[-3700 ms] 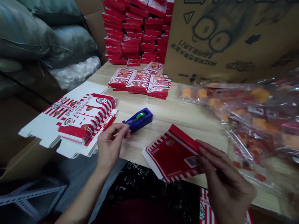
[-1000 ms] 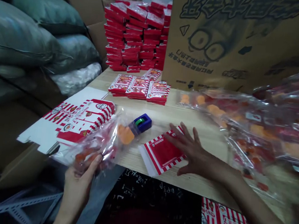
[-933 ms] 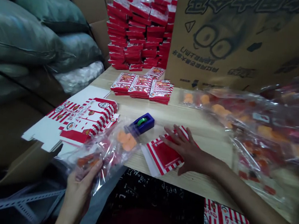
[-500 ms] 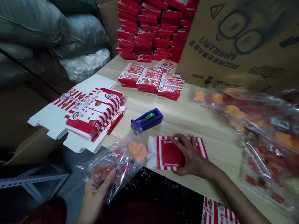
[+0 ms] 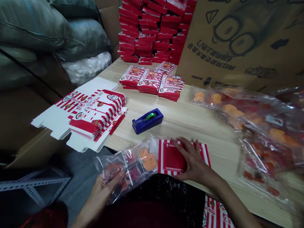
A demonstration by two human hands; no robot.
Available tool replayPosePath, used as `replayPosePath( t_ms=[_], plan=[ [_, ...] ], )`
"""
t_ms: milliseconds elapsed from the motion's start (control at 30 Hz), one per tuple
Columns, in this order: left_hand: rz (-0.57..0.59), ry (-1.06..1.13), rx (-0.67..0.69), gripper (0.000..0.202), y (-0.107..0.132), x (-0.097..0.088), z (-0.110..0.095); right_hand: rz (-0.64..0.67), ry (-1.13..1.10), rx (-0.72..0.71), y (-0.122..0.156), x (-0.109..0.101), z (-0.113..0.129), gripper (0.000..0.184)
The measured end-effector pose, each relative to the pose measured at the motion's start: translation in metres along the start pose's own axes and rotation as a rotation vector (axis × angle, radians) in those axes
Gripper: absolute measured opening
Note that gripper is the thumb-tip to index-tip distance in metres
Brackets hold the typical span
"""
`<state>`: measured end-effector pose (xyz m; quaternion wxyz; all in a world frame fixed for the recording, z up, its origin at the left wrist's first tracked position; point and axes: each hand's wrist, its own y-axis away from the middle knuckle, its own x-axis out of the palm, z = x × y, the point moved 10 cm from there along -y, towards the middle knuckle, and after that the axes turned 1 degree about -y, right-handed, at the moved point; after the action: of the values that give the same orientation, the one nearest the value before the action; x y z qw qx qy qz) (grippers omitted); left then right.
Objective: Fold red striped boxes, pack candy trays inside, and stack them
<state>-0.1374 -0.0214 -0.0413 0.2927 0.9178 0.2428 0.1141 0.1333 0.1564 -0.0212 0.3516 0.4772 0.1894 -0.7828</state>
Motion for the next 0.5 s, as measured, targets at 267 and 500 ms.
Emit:
replayPosePath(
  t_ms=[267,500],
  plan=[
    [0.147,-0.274,-0.099,0.045,-0.031,-0.012,-0.004,0.049,-0.009,-0.034,0.005,0.005,0.004,0.138],
    [0.48,-0.41,-0.083,0.038,-0.053,0.038,-0.037,0.092,-0.014,-0.064,0.005,0.014,0.009,0.137]
  ],
)
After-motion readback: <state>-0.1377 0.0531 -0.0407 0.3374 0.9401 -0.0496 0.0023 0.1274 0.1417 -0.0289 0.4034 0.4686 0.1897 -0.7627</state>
